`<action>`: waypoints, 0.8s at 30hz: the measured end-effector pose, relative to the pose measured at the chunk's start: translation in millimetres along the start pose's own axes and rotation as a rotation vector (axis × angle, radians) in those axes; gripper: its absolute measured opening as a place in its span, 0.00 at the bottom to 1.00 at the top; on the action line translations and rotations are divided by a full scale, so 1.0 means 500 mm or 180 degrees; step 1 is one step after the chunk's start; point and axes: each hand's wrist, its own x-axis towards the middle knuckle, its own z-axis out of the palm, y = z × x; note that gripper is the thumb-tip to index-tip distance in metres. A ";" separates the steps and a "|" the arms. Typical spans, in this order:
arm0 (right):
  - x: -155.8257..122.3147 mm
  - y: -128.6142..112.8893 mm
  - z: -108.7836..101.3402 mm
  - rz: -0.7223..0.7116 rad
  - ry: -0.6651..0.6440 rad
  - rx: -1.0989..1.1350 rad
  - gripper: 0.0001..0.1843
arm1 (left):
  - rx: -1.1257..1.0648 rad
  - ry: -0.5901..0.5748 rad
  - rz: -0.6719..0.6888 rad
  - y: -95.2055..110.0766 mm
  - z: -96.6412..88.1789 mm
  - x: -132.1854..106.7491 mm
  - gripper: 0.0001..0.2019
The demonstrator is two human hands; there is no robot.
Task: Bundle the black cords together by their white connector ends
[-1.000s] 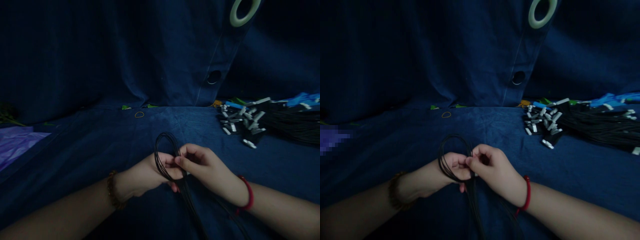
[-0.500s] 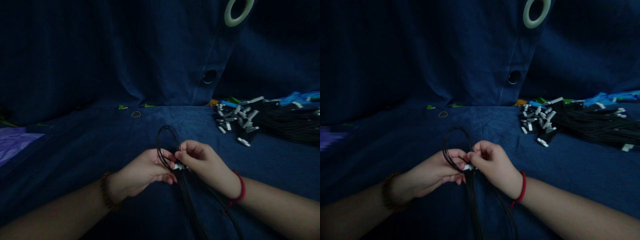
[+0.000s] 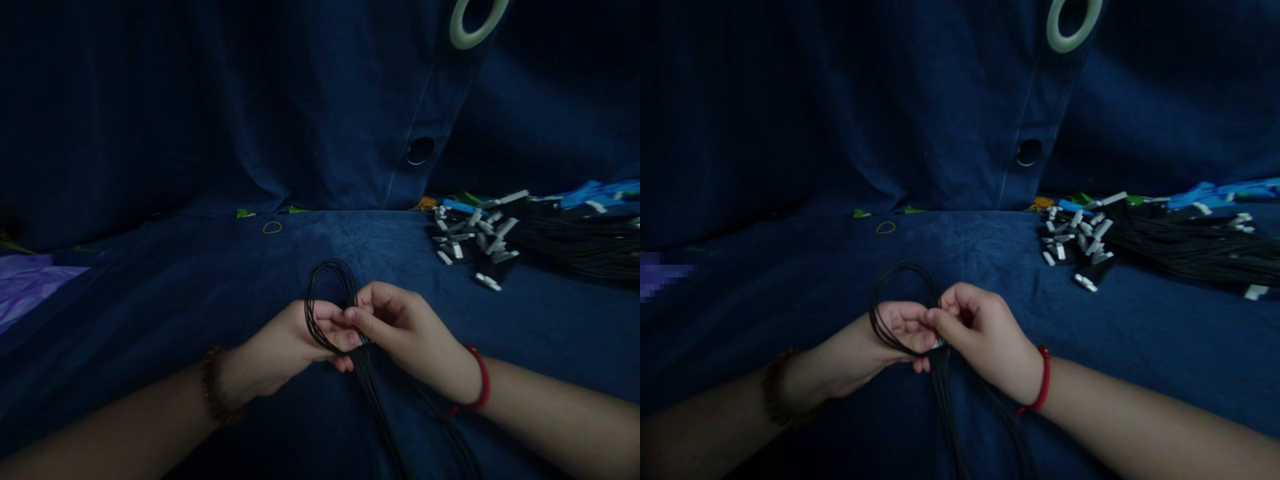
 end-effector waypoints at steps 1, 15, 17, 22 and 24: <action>0.000 0.000 0.000 -0.0022 0.0010 -0.0009 0.09 | 0.0008 -0.0007 0.0037 -0.003 0.000 0.002 0.07; -0.036 -0.020 -0.022 -0.0419 0.0207 -0.0339 0.07 | -0.0372 0.0125 -0.0091 0.005 -0.008 -0.001 0.06; -0.041 -0.022 -0.028 -0.0580 0.0061 -0.0628 0.02 | -0.0324 0.0092 -0.0003 0.003 -0.010 -0.001 0.06; -0.028 -0.019 -0.019 -0.0903 -0.0050 -0.0987 0.04 | -0.0105 -0.0004 0.0155 -0.004 -0.009 -0.002 0.07; -0.021 -0.027 -0.022 -0.0962 -0.0088 -0.1053 0.04 | -0.0004 0.0029 0.0212 -0.006 -0.008 -0.002 0.07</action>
